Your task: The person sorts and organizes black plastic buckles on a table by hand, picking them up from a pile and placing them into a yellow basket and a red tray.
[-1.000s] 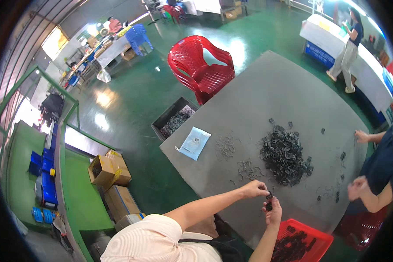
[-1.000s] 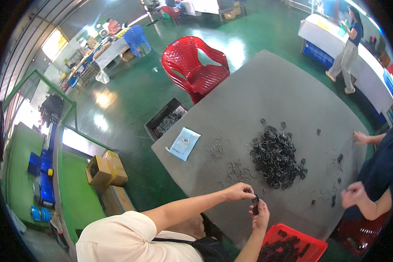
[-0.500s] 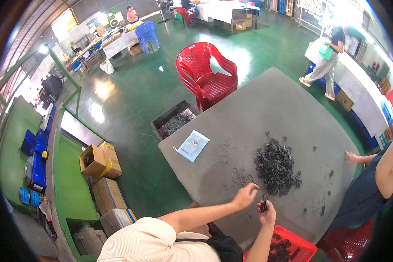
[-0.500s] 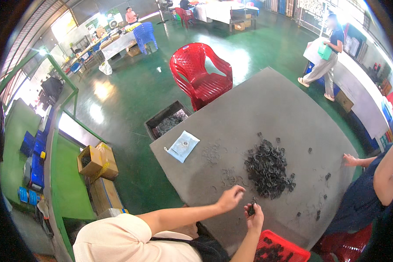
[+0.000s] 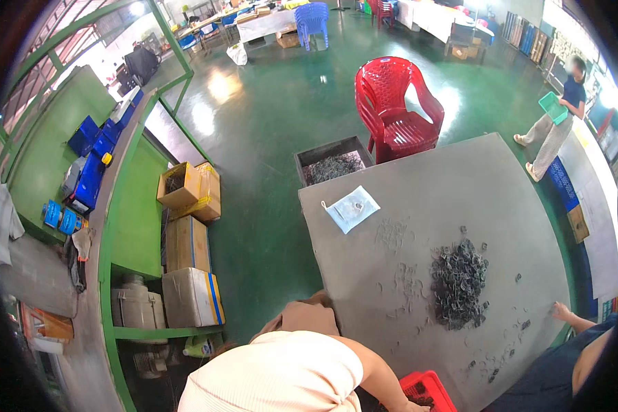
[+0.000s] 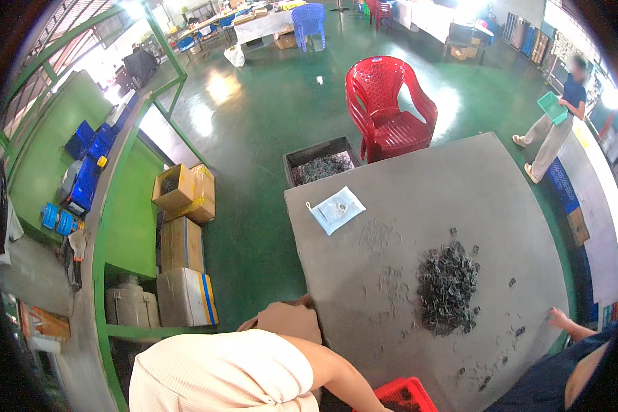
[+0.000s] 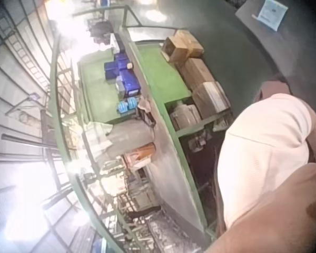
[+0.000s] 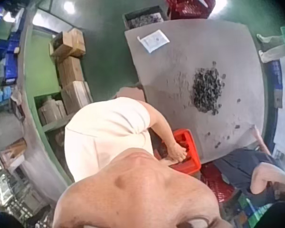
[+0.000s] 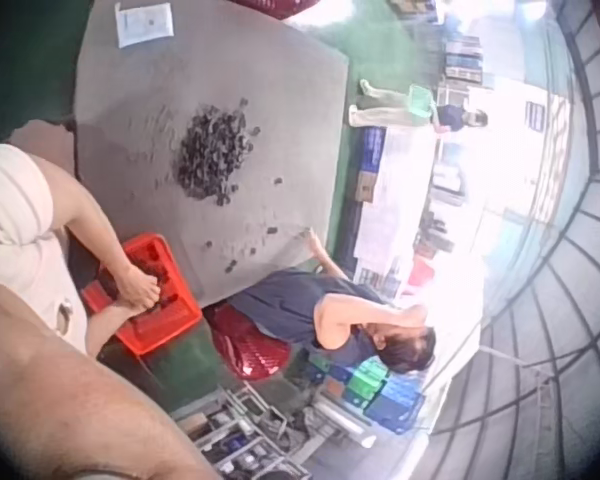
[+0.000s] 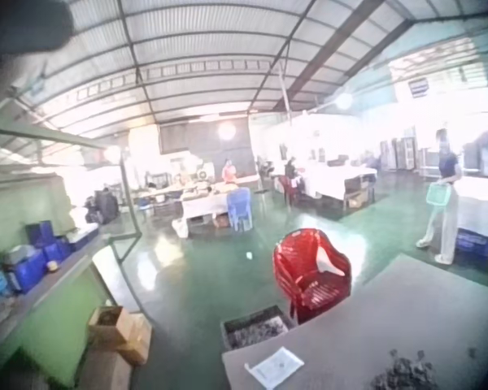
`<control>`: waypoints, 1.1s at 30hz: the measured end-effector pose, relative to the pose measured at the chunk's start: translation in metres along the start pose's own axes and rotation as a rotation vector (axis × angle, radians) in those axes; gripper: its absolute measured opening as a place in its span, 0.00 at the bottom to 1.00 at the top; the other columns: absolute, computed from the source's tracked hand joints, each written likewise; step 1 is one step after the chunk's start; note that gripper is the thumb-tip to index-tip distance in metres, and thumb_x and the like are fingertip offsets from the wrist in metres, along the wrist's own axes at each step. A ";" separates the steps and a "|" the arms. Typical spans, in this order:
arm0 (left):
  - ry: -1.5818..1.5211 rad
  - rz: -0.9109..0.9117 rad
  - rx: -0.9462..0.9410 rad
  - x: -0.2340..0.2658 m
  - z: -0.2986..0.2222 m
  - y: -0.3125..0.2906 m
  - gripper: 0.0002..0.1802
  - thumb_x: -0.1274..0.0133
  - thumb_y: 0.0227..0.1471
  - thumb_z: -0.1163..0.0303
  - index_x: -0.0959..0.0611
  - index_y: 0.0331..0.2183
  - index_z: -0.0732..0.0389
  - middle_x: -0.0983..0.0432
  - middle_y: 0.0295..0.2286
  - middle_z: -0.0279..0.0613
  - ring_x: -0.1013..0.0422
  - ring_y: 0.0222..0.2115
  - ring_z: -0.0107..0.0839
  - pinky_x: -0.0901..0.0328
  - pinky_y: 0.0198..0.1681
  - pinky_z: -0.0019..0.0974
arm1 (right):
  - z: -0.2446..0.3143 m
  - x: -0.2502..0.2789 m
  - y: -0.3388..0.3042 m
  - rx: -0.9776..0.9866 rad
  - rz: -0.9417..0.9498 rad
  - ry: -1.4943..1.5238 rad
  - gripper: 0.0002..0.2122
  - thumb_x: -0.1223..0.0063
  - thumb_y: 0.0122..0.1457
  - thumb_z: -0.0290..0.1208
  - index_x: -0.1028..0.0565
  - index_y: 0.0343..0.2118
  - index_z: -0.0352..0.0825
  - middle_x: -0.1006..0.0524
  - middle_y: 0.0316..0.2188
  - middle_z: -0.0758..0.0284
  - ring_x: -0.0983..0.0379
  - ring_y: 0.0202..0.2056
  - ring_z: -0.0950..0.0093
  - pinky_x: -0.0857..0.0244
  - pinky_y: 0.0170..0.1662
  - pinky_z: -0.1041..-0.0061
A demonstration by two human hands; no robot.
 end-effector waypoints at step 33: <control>-0.149 0.037 0.414 0.001 0.094 -0.060 0.21 0.60 0.53 0.55 0.20 0.28 0.62 0.30 0.34 0.45 0.40 0.42 0.42 0.43 0.43 0.47 | 0.090 0.186 -0.051 0.274 -0.379 -0.018 0.07 0.60 0.50 0.35 0.32 0.20 0.41 0.33 0.15 0.75 0.39 0.15 0.79 0.46 0.17 0.80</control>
Point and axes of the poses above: each hand's wrist, its own y-axis towards the middle knuckle, its own x-axis out of the back of the hand, z = x × y, the point moved 9 cm from there along y, towards the middle knuckle
